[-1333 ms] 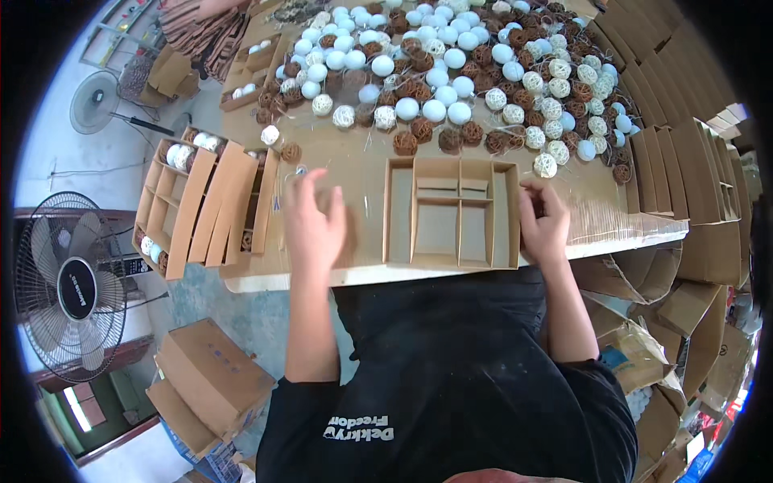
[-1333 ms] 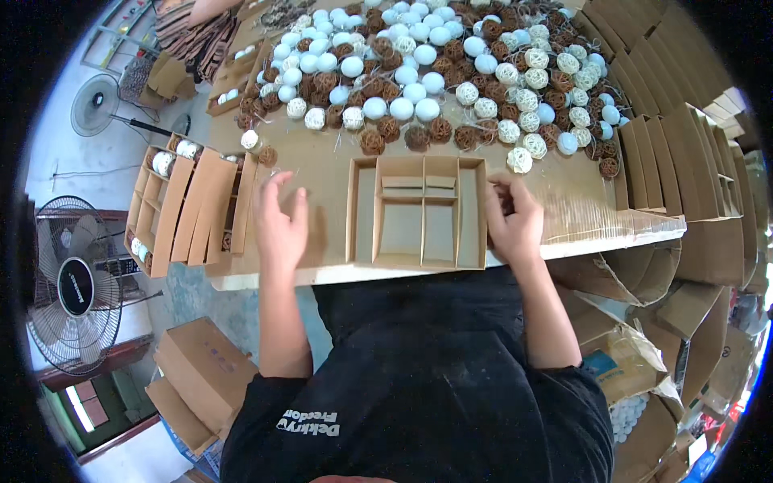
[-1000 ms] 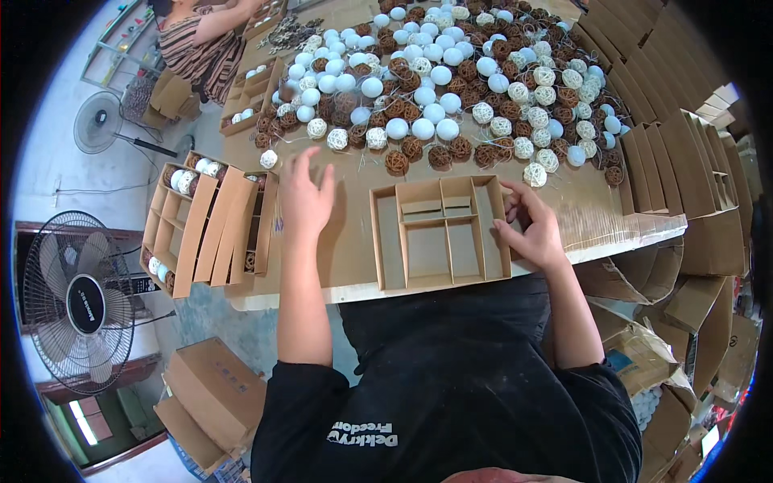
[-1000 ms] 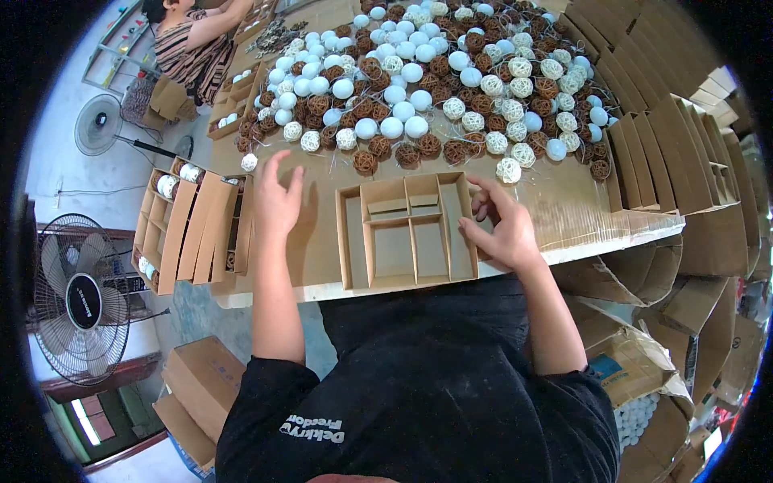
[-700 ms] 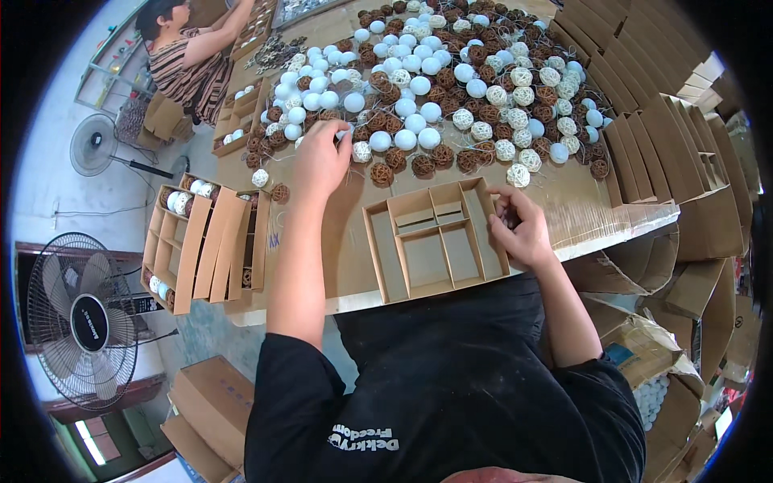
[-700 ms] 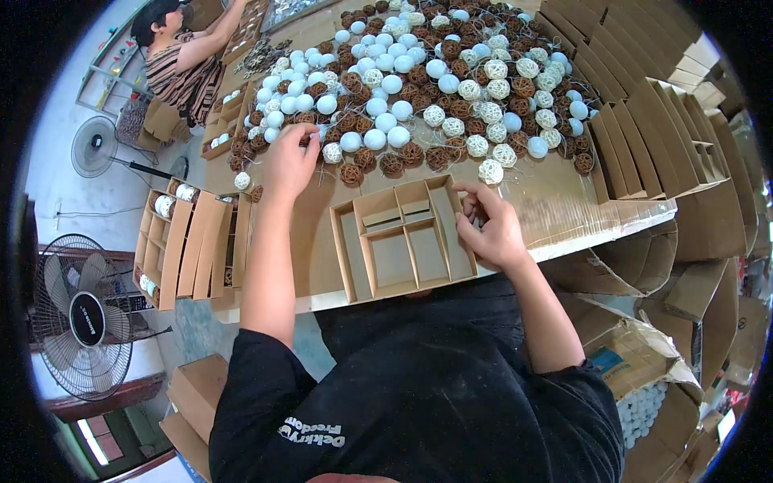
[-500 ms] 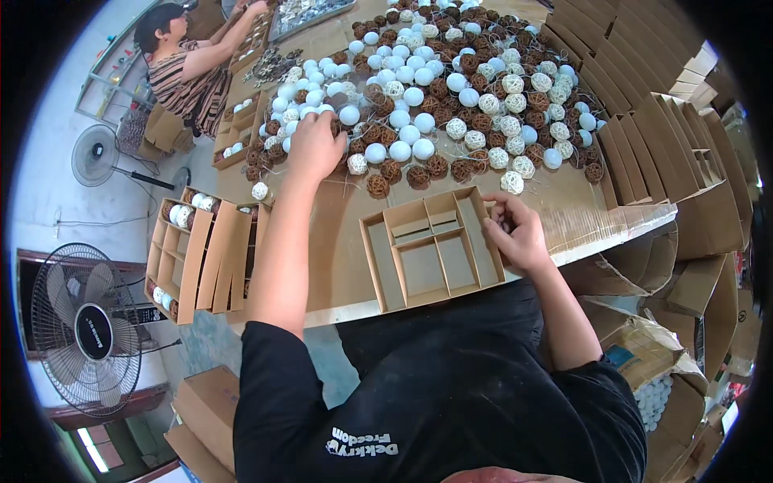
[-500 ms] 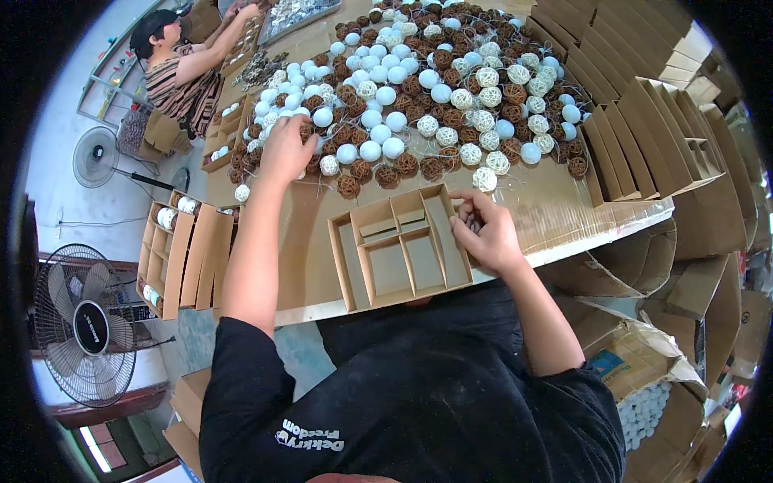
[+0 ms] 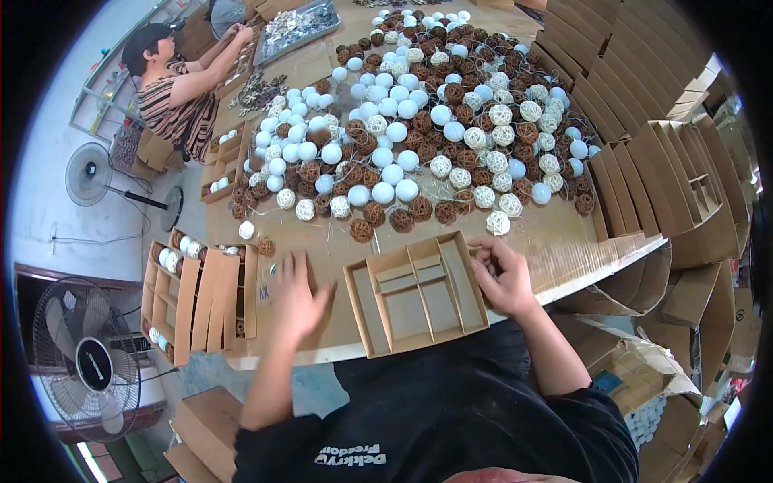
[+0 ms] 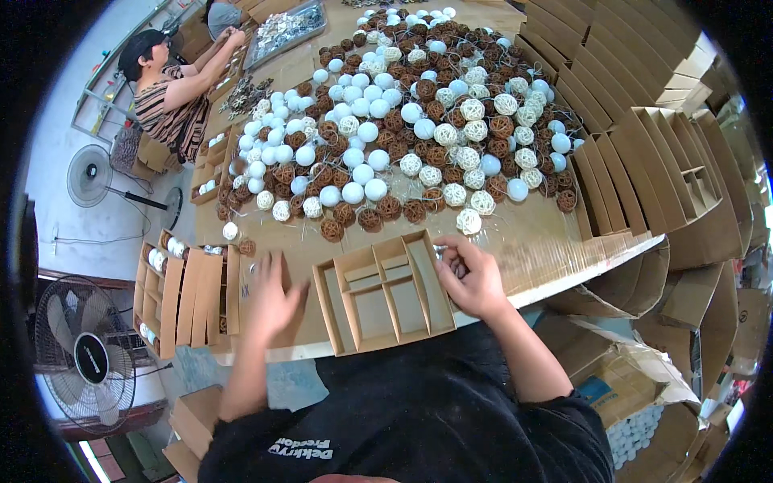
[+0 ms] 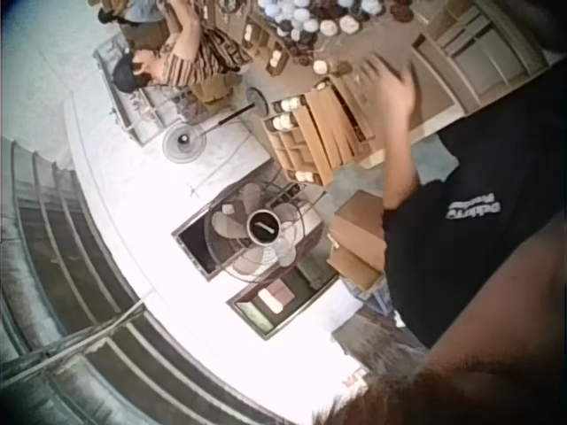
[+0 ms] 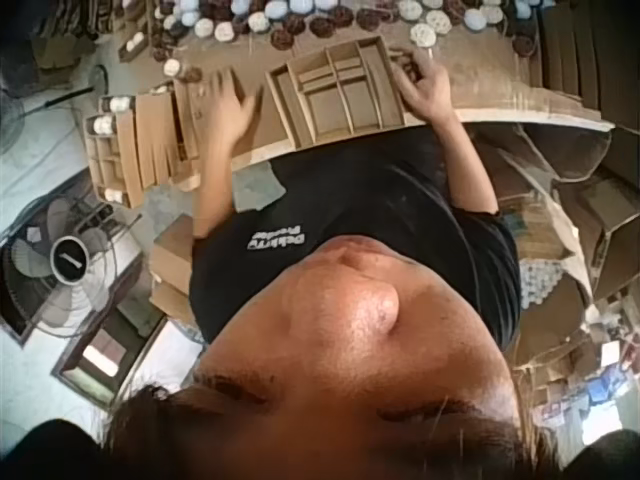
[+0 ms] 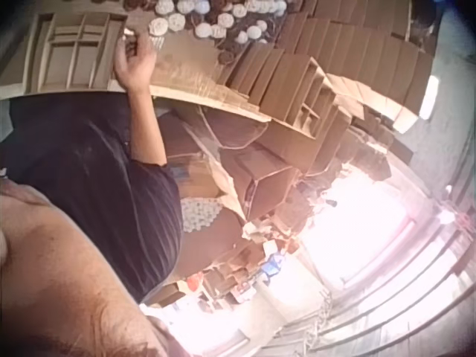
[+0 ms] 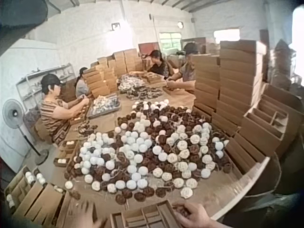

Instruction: Sorting and packing different colored decorative woven and plastic balls into cardboard grid organizers.

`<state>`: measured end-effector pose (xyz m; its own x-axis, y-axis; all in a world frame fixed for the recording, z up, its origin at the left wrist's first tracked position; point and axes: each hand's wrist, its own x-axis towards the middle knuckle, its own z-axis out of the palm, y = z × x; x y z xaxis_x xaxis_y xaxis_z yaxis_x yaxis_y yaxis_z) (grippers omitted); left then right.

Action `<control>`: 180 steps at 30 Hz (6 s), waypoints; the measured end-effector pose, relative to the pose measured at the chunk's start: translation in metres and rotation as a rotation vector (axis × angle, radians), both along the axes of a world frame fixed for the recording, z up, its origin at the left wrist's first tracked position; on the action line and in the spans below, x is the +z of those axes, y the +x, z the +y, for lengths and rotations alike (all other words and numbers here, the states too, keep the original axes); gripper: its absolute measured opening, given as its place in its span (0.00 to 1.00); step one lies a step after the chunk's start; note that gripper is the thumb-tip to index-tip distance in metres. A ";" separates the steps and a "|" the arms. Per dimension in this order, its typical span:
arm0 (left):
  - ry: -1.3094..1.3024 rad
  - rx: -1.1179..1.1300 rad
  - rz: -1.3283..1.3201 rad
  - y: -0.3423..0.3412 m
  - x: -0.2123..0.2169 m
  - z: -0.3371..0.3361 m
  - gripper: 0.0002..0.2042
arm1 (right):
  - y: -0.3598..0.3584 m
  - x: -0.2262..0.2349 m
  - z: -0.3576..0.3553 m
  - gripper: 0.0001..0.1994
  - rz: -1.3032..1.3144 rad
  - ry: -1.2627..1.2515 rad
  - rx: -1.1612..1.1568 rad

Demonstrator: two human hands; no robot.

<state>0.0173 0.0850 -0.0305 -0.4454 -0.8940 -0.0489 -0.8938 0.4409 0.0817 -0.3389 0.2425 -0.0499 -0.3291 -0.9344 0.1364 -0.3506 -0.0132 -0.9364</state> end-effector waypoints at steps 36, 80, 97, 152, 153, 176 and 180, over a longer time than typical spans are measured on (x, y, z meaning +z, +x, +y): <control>-0.003 -0.048 0.197 -0.050 -0.022 -0.026 0.37 | -0.196 0.062 -0.526 0.13 1.322 0.249 -0.046; -0.117 -0.052 0.271 -0.042 -0.030 -0.024 0.37 | -0.219 0.139 -0.501 0.22 0.725 0.149 0.195; -0.074 -0.206 0.795 -0.100 0.040 -0.064 0.28 | -0.015 0.121 -0.306 0.16 0.711 -0.263 0.308; 0.155 -0.219 0.387 -0.058 0.020 0.019 0.21 | -0.009 0.046 0.063 0.29 0.934 -0.199 0.644; 0.152 -0.218 0.387 -0.061 0.021 0.021 0.21 | -0.009 0.041 0.063 0.29 0.933 -0.191 0.646; 0.156 -0.232 0.441 -0.062 0.030 0.024 0.16 | -0.006 0.040 0.056 0.23 0.849 -0.175 0.704; 0.140 -0.236 0.509 -0.061 0.028 0.022 0.14 | -0.007 0.040 0.049 0.22 0.856 -0.219 0.705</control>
